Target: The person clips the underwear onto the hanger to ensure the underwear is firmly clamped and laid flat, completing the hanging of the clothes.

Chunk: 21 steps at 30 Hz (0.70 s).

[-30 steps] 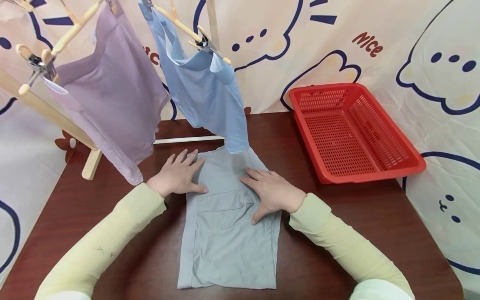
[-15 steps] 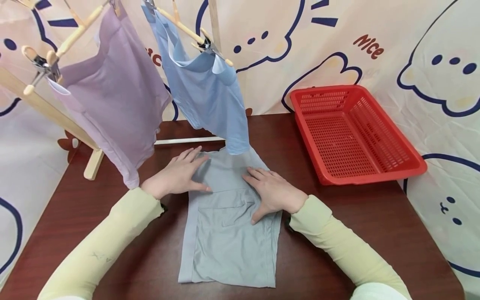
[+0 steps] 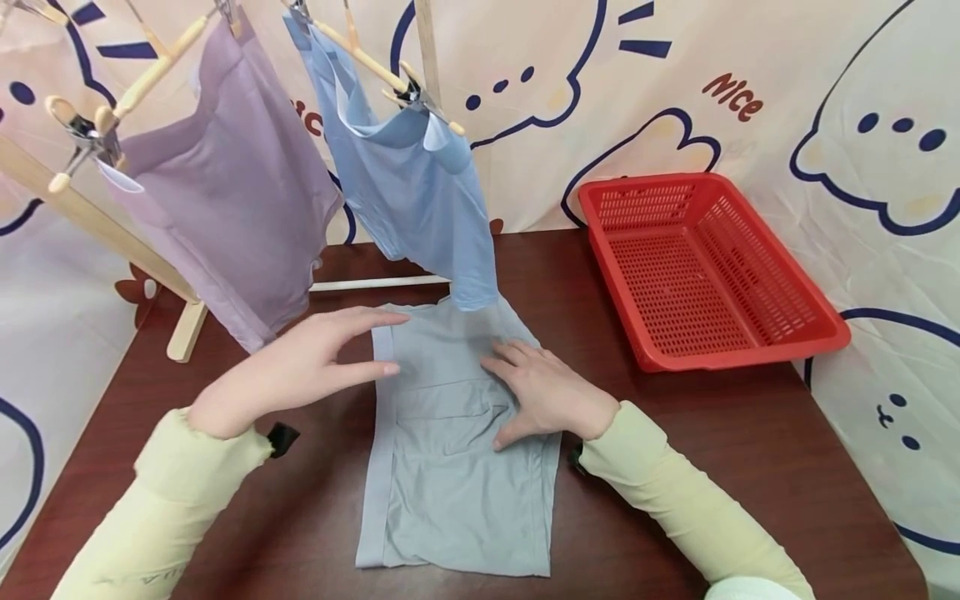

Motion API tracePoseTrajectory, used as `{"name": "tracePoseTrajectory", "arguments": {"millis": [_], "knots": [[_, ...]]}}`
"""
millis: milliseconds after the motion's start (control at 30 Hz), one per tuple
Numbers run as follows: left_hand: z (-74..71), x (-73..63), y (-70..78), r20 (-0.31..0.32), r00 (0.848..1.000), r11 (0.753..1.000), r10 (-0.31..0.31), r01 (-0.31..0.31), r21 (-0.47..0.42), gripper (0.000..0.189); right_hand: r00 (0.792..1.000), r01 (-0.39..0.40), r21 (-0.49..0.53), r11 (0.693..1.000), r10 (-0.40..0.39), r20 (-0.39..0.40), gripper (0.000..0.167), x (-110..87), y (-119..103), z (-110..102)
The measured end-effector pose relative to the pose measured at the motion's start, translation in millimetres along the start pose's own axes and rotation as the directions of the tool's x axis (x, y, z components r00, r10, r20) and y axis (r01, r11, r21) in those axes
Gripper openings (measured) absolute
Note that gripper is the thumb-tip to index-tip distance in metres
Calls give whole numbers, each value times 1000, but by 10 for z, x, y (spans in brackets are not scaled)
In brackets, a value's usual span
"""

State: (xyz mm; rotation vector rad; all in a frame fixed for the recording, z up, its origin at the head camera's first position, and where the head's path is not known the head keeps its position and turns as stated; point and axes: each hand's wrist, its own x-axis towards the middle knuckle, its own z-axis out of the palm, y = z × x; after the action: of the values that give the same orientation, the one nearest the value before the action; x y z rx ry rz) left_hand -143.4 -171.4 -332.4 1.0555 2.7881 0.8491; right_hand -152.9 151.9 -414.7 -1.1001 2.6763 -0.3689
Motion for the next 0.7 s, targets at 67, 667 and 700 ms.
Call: {"name": "tracePoseTrajectory", "arguments": {"millis": [67,667,700], "knots": [[-130,-87,90,-49,999,1000,23,-24,-18,57,1000,-1,12,1000,1,-3,106,-16,4,16],[-887,-649,553,-599,768,974,228,-171,151,54,1000,14,22,1000,-14,-7,107,-57,55,121],[-907,-671,515,-648,728,975,222,-163,151,54,1000,15,21,1000,-14,-9,107,-58,60,124]]}}
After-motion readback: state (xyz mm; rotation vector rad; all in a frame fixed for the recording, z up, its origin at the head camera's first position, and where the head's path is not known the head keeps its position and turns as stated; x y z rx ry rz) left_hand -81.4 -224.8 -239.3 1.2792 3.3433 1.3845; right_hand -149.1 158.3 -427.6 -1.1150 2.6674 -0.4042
